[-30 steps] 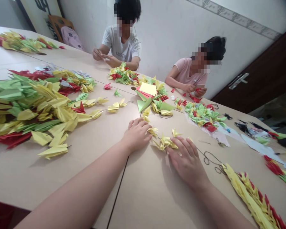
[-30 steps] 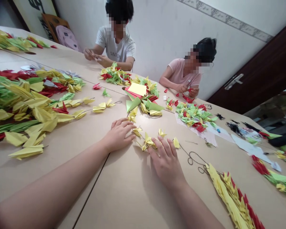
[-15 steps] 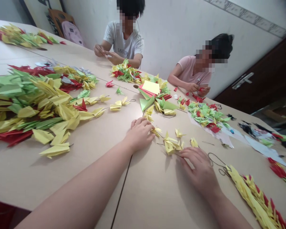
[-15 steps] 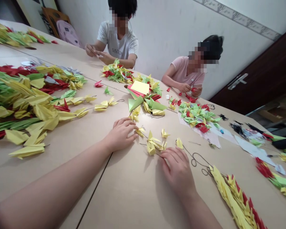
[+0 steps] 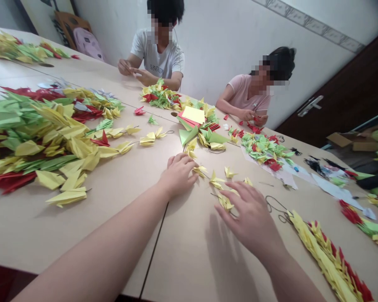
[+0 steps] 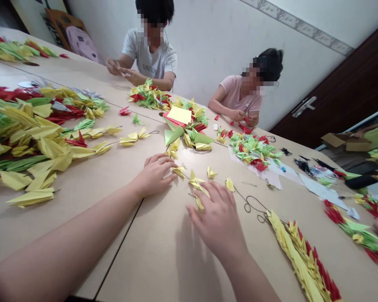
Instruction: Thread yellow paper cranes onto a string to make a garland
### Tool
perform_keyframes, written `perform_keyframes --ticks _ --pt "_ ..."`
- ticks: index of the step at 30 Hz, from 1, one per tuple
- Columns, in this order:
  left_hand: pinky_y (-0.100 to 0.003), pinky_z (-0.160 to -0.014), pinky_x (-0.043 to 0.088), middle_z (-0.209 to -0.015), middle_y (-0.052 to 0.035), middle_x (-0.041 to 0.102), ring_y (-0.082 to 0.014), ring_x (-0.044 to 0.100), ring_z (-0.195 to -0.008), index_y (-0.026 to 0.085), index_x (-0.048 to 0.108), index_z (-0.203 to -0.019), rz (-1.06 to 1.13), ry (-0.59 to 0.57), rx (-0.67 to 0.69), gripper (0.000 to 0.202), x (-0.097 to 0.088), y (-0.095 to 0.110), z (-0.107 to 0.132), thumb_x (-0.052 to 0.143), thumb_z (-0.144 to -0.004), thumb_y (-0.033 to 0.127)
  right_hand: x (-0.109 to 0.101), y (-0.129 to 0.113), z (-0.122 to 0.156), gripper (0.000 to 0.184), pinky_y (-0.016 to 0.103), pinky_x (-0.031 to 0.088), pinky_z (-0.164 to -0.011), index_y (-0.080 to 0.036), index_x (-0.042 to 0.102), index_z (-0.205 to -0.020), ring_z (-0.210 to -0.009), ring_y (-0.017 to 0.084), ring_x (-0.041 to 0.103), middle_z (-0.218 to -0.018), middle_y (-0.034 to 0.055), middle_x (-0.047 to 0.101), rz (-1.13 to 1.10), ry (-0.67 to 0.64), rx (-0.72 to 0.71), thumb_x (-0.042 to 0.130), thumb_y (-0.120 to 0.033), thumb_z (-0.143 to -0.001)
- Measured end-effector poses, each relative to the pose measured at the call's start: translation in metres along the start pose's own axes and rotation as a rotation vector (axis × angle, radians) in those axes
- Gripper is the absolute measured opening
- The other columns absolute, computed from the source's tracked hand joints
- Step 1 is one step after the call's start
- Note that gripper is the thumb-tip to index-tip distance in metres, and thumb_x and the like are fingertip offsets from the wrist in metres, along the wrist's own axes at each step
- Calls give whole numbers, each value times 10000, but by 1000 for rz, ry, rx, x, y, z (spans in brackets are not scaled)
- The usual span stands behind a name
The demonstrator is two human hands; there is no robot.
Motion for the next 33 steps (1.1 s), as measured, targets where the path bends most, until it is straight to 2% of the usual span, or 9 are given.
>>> perform_keyframes --ticks 4,8,14,17,20,23,25,30,33 --pt "-423 -972 265 -1114 -22 570 -232 354 -1160 238 579 -1001 9 -5 -33 257 -2 -6 2 464 -793 336 23 -11 -12 200 514 301 -942 -169 635 -850 -1108 315 453 -1105 118 601 206 -39 32 465 -115 -759" --pt "-416 -969 271 -1122 -20 567 -233 350 -1163 243 572 -1014 18 6 -28 263 -3 -8 1 463 -795 339 28 -6 -8 260 515 286 -949 -177 626 -782 -1073 299 483 -1016 117 635 267 -12 40 410 -35 -755" --pt "-401 -965 270 -1112 -20 570 -224 375 -1141 245 575 -1004 27 49 33 247 -4 -4 -3 462 -799 323 21 11 -5 210 493 265 -979 -194 558 -784 -1085 253 495 -919 70 642 27 -27 142 386 -75 -800" --pt "-388 -972 265 -1138 -22 554 -217 378 -1143 249 562 -1041 49 52 65 273 -8 0 -3 465 -803 341 6 21 -8 154 452 356 -924 -207 525 -806 -1047 227 527 -885 55 639 -282 -18 226 379 -185 -848" --pt "-384 -998 243 -1209 -37 512 -231 346 -1183 246 517 -1132 99 -27 162 416 -7 15 1 504 -771 453 -14 23 -17 125 354 464 -790 -208 523 -840 -935 198 580 -815 43 635 -632 -2 285 412 -262 -858" --pt "-407 -1025 205 -1289 -60 444 -272 276 -1238 244 411 -1255 165 -128 324 716 -2 39 9 572 -653 596 -40 11 -33 70 338 491 -756 -216 517 -834 -837 174 602 -729 16 605 -939 103 223 468 -265 -842" --pt "-419 -1029 201 -1304 -64 430 -285 260 -1250 246 389 -1272 187 -161 400 776 -1 52 15 600 -618 605 -56 -1 -44 39 351 501 -753 -235 514 -835 -807 168 609 -673 -11 572 -1090 171 167 500 -271 -828" --pt "-405 -1025 225 -1225 -33 507 -261 307 -1230 253 563 -1061 232 -94 360 472 -11 53 15 618 -668 509 -103 1 -62 99 309 480 -734 -280 535 -802 -710 95 607 -622 -82 536 -1280 383 165 468 -217 -839" --pt "-379 -1025 255 -1218 -37 513 -238 364 -1202 249 512 -1123 420 -11 234 554 -23 35 8 619 -658 531 -139 20 -72 256 314 416 -735 -311 567 -800 -911 91 583 -815 -124 606 -1088 437 81 328 -295 -890"
Point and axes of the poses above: each hand's wrist, its own z-axis away from the middle knuckle, its own x-axis out of the palm, y = z × x, the point moved 10 cm from there along -z, towards the middle knuckle
